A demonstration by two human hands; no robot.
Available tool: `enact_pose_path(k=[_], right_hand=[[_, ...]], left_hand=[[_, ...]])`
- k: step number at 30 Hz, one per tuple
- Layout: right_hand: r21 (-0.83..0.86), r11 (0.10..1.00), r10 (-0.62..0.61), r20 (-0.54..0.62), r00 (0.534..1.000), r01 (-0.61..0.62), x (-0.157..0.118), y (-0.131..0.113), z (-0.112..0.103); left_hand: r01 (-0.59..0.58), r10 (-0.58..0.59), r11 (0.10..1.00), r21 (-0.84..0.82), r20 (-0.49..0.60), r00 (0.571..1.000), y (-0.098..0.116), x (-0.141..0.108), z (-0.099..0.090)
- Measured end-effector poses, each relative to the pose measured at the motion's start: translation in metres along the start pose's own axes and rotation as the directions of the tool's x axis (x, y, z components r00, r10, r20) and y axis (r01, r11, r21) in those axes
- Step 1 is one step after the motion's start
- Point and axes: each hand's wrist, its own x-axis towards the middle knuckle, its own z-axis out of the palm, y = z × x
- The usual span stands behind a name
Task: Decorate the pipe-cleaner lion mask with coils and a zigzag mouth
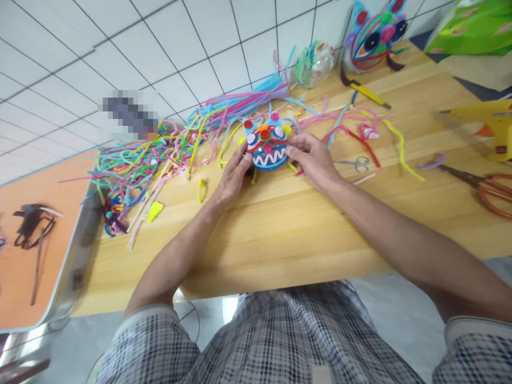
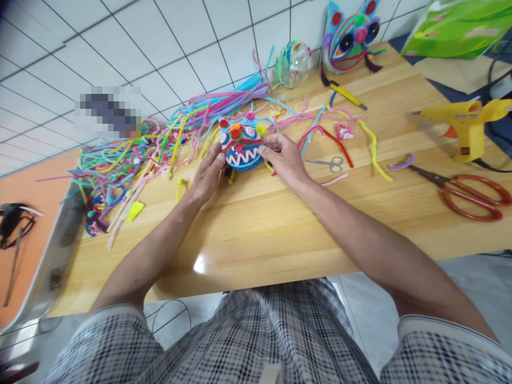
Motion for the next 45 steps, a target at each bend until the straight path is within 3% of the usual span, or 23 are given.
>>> enact_pose_path(k=[3, 10, 21, 28, 35, 45], right_hand=[[-0.003, 1.000, 0.024, 0.000, 1.000, -0.024, -0.001, -0.001, 0.001], [-0.002, 1.000, 0.031, -0.002, 1.000, -0.031, -0.002, -0.004, 0.001], [-0.054, 0.997, 0.050, 0.002, 0.999, -0.049, -0.002, -0.003, -0.001], [-0.071, 0.997, 0.015, 0.018, 1.000, -0.014, -0.007, -0.008, 0.001], [-0.050, 0.999, -0.003, 0.012, 1.000, 0.004, -0.007, -0.009, 0.004], [-0.054, 0.998, -0.022, 0.006, 1.000, 0.022, -0.008, -0.007, 0.005]], left_hand=[[-0.004, 0.004, 1.000, -0.004, 0.039, 0.999, 0.002, -0.002, 0.003], [-0.050, 0.055, 0.995, 0.089, -0.050, 0.997, -0.005, -0.005, 0.015], [-0.061, 0.062, 0.998, 0.024, -0.026, 0.998, -0.003, -0.004, 0.015], [-0.051, 0.050, 0.993, -0.110, -0.007, 0.999, -0.006, -0.002, 0.020], [-0.008, 0.001, 0.998, -0.063, -0.112, 0.994, -0.003, 0.001, 0.029], [-0.004, -0.004, 0.995, -0.104, -0.075, 0.997, 0.002, -0.002, 0.031]])
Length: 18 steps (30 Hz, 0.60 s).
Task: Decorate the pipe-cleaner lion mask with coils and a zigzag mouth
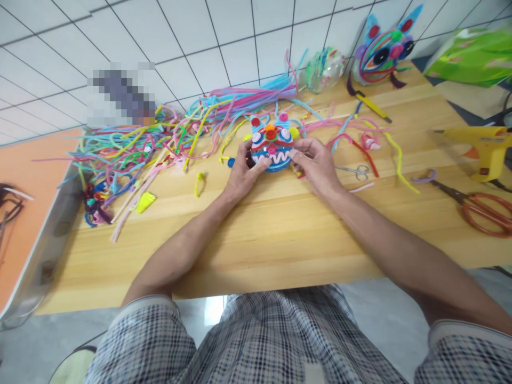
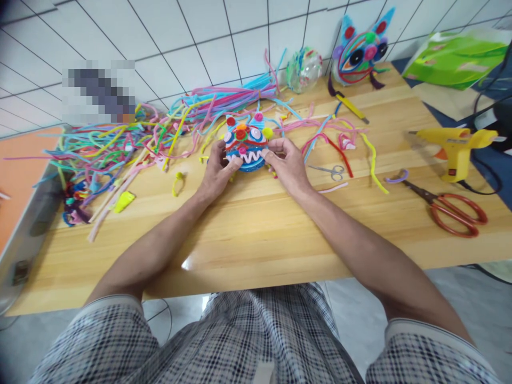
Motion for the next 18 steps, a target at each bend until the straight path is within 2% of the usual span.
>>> enact_pose_path(k=[6, 14, 18], right_hand=[[-0.024, 1.000, -0.012, -0.006, 1.000, 0.012, -0.004, -0.004, 0.000], [-0.088, 0.994, -0.074, -0.032, 0.997, 0.071, -0.016, -0.002, 0.010], [-0.081, 0.992, -0.097, -0.058, 0.994, 0.092, -0.017, 0.001, 0.013]], left_hand=[[-0.034, 0.038, 0.998, -0.057, 0.061, 0.997, 0.008, -0.002, 0.007], [-0.014, 0.015, 1.000, 0.004, -0.067, 0.998, 0.013, -0.006, 0.021], [0.002, -0.003, 1.000, -0.003, -0.074, 0.997, 0.019, -0.008, 0.024]])
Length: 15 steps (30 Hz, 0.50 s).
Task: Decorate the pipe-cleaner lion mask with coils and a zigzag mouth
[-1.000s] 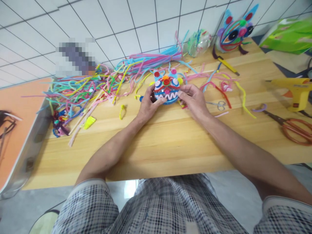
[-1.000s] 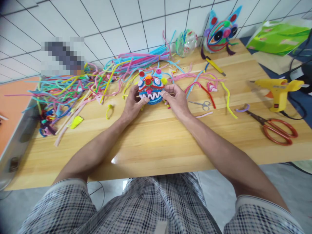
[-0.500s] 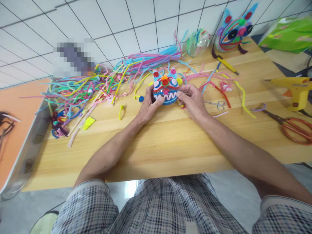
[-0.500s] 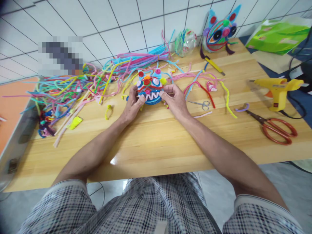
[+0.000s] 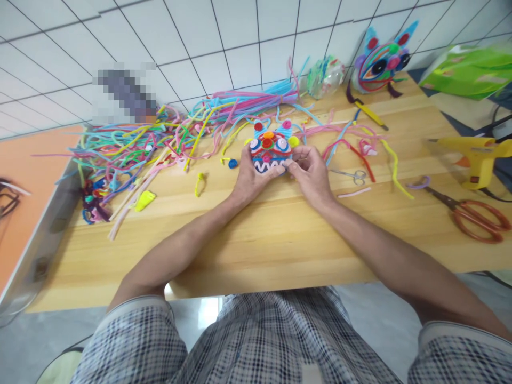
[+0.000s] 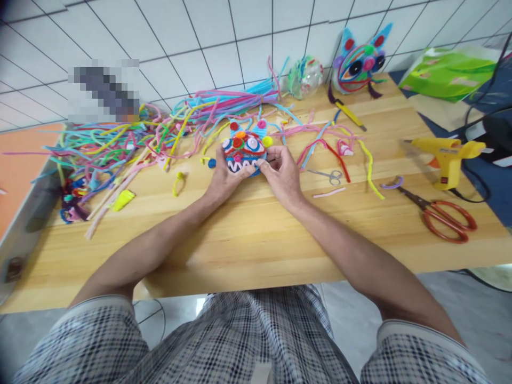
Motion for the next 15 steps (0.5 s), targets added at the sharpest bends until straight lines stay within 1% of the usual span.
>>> enact_pose_path(k=[3, 6, 10, 15], right_hand=[[-0.014, 1.000, -0.002, 0.001, 1.000, 0.002, -0.0004, 0.0011, 0.0004], [-0.029, 1.000, -0.005, -0.002, 1.000, 0.005, -0.0015, 0.0006, 0.0000], [-0.047, 0.999, -0.007, 0.023, 1.000, 0.008, -0.0034, -0.0022, -0.0004], [-0.038, 0.999, -0.006, 0.022, 1.000, 0.007, -0.0055, -0.0045, 0.0004]], left_hand=[[0.004, -0.004, 1.000, -0.014, 0.002, 1.000, 0.0017, -0.0004, 0.0014], [-0.004, 0.003, 1.000, -0.011, -0.013, 1.000, -0.0019, 0.0006, 0.0027], [-0.003, 0.004, 1.000, 0.023, -0.045, 0.999, -0.0064, 0.0019, 0.0050], [0.020, -0.020, 1.000, 0.010, -0.071, 0.997, -0.0035, 0.0009, 0.0085]])
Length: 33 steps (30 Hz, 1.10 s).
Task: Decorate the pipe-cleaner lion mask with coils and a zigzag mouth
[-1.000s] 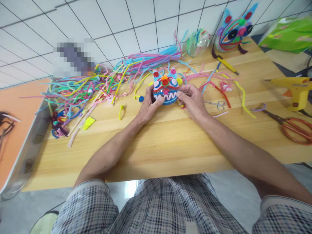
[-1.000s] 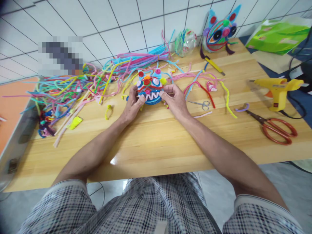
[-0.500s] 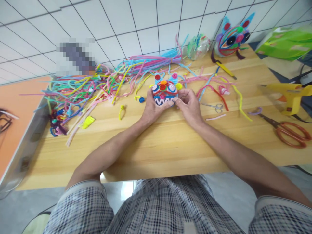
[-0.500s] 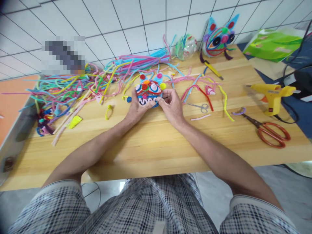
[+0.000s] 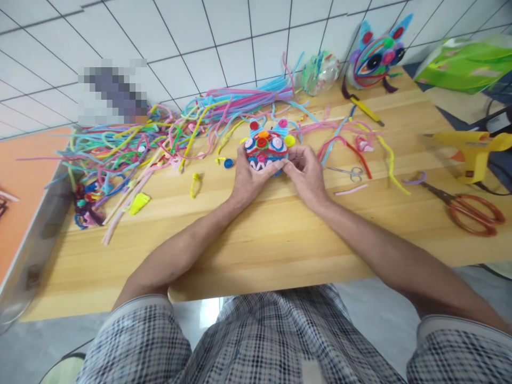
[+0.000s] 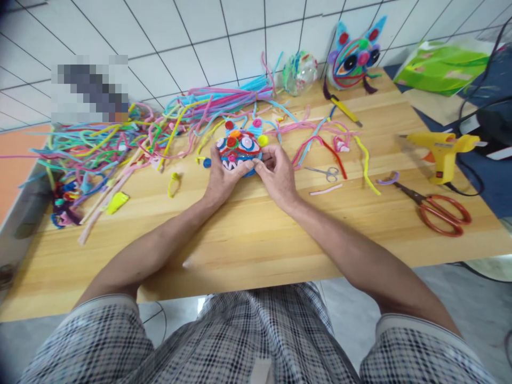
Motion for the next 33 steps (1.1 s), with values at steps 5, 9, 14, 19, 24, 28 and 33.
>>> enact_pose_path(k=[5, 9, 14, 19, 24, 28, 33], right_hand=[[0.030, 0.999, 0.022, 0.016, 1.000, -0.023, 0.004, 0.002, -0.003], [0.102, 0.991, 0.074, 0.083, 0.994, -0.082, 0.010, 0.004, -0.011], [0.141, 0.983, 0.105, 0.115, 0.988, -0.120, 0.012, 0.006, -0.018], [0.116, 0.993, 0.017, 0.099, 0.995, -0.028, 0.013, 0.012, -0.013], [0.073, 0.997, -0.041, 0.062, 0.997, 0.037, 0.013, 0.015, -0.006], [0.048, 0.998, -0.045, 0.039, 0.998, 0.043, 0.010, 0.017, -0.006], [0.043, 0.998, -0.053, 0.055, 0.997, 0.051, 0.010, 0.018, -0.008]], left_hand=[[0.000, 0.001, 1.000, 0.020, -0.044, 0.999, -0.002, 0.000, 0.003], [-0.008, 0.011, 0.999, 0.046, -0.059, 0.998, -0.005, 0.000, 0.003], [0.007, -0.002, 0.997, 0.081, -0.063, 0.998, -0.006, 0.001, 0.002], [-0.007, 0.014, 0.997, 0.077, -0.081, 0.997, -0.003, 0.000, 0.003], [0.001, 0.001, 1.000, 0.028, -0.058, 0.998, 0.000, 0.000, 0.004], [0.009, -0.008, 1.000, 0.020, -0.052, 0.999, -0.003, 0.001, 0.005], [0.009, -0.008, 1.000, 0.027, -0.035, 0.999, -0.004, 0.001, 0.005]])
